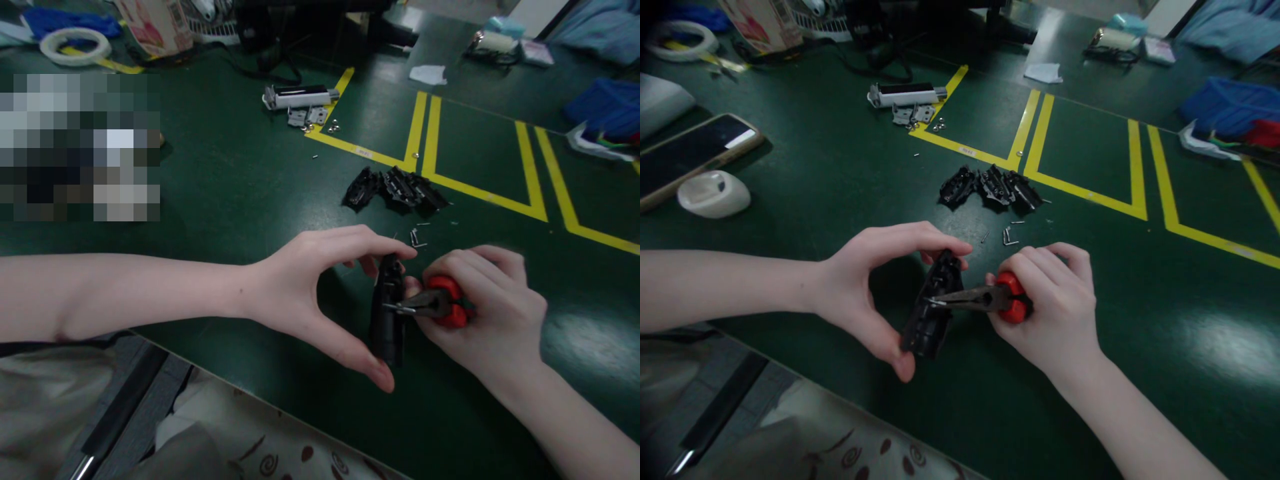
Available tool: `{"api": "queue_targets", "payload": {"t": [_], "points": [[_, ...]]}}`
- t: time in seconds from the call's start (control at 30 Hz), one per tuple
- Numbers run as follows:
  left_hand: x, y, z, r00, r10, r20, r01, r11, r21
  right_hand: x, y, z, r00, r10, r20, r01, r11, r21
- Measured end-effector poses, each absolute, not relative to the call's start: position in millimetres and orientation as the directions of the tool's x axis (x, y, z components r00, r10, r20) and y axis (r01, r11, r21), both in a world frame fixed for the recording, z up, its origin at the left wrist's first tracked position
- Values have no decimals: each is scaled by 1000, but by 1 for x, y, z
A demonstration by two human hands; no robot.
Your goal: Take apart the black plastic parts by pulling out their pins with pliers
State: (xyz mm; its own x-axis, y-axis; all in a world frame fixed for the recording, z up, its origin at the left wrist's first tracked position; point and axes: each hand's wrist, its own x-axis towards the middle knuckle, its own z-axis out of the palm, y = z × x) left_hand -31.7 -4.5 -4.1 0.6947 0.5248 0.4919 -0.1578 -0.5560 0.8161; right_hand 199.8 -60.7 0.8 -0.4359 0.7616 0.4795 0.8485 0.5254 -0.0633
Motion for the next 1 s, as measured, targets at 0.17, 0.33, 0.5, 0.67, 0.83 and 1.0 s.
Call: {"api": "queue_targets", "payload": {"t": [0.17, 0.33, 0.5, 0.67, 0.83, 1.0], "points": [[-33, -4, -3, 711, 514, 479, -171, -535, 828, 202, -59, 1, -468, 730, 498, 831, 555, -33], [-36, -4, 0, 749, 521, 409, -134, -485, 864, 203, -59, 0, -458, 744, 486, 841, 540, -34], [-36, -5, 0, 765, 517, 384, -125, -465, 876, 204, -60, -1, -471, 748, 467, 838, 545, -27], [-34, -7, -2, 745, 506, 436, -118, -543, 831, 204, -58, 0, -487, 739, 466, 824, 565, -34], [-34, -7, -4, 746, 466, 476, -116, -613, 782, 202, -59, 2, -451, 794, 408, 846, 526, -90], [-34, -6, -4, 738, 474, 480, -119, -608, 785, 204, -58, 1, -477, 770, 423, 827, 556, -81]]}}
